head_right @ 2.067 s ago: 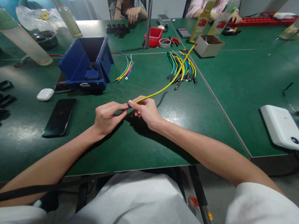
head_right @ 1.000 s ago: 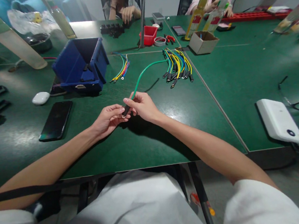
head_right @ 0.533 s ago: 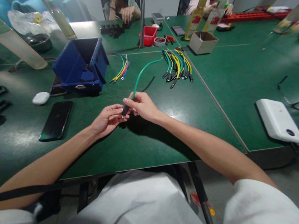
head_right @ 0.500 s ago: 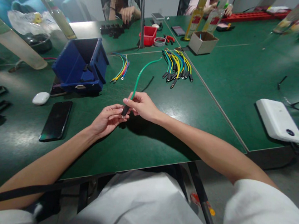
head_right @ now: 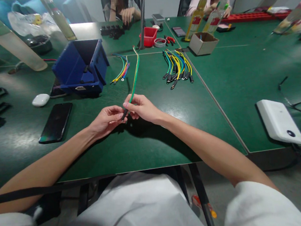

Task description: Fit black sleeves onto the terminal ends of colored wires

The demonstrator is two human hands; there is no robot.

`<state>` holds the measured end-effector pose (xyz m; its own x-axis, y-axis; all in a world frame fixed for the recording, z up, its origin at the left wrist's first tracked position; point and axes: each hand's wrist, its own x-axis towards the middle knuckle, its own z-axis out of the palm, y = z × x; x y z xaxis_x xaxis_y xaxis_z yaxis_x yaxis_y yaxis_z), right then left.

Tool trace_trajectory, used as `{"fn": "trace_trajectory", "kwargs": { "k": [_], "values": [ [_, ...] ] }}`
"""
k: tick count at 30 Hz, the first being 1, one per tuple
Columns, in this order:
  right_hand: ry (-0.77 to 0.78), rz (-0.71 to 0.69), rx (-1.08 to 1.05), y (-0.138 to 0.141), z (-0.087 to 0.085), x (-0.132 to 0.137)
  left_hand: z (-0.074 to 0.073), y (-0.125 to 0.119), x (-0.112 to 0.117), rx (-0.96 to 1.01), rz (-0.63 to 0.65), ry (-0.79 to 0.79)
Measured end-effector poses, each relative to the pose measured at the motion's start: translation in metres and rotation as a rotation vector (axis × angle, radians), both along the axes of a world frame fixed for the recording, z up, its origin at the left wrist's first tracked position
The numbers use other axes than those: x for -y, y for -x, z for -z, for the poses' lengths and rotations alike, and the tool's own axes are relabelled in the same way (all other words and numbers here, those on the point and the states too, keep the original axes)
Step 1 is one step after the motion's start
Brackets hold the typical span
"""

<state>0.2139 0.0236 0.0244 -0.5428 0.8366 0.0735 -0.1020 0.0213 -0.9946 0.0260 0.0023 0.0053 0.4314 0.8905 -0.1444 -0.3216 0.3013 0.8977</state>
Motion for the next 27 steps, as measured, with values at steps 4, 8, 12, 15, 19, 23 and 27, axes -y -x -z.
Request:
{"fn": "trace_trajectory", "kwargs": {
  "k": [4, 8, 12, 15, 19, 23, 27],
  "values": [
    [0.010, -0.026, 0.005, -0.002, 0.001, -0.002, -0.004, 0.000, 0.001, -0.012, -0.028, 0.008],
    [-0.004, 0.006, 0.008, -0.002, 0.005, -0.004, -0.004, 0.001, 0.000, -0.083, -0.053, -0.026],
    [0.021, 0.082, 0.014, 0.000, 0.010, -0.005, -0.004, 0.002, -0.001, -0.149, -0.081, -0.061],
    [0.078, 0.114, 0.006, 0.001, 0.011, -0.004, -0.004, 0.003, -0.002, -0.157, -0.092, -0.068],
    [0.154, 0.111, -0.015, 0.000, 0.011, -0.003, -0.004, 0.004, -0.003, -0.130, -0.064, -0.038],
    [0.149, 0.101, -0.011, -0.003, 0.010, -0.005, -0.003, 0.005, -0.004, -0.126, 0.004, -0.003],
    [0.138, 0.102, 0.000, -0.004, 0.009, -0.006, -0.002, 0.005, -0.003, -0.134, 0.027, 0.004]
  ]
}}
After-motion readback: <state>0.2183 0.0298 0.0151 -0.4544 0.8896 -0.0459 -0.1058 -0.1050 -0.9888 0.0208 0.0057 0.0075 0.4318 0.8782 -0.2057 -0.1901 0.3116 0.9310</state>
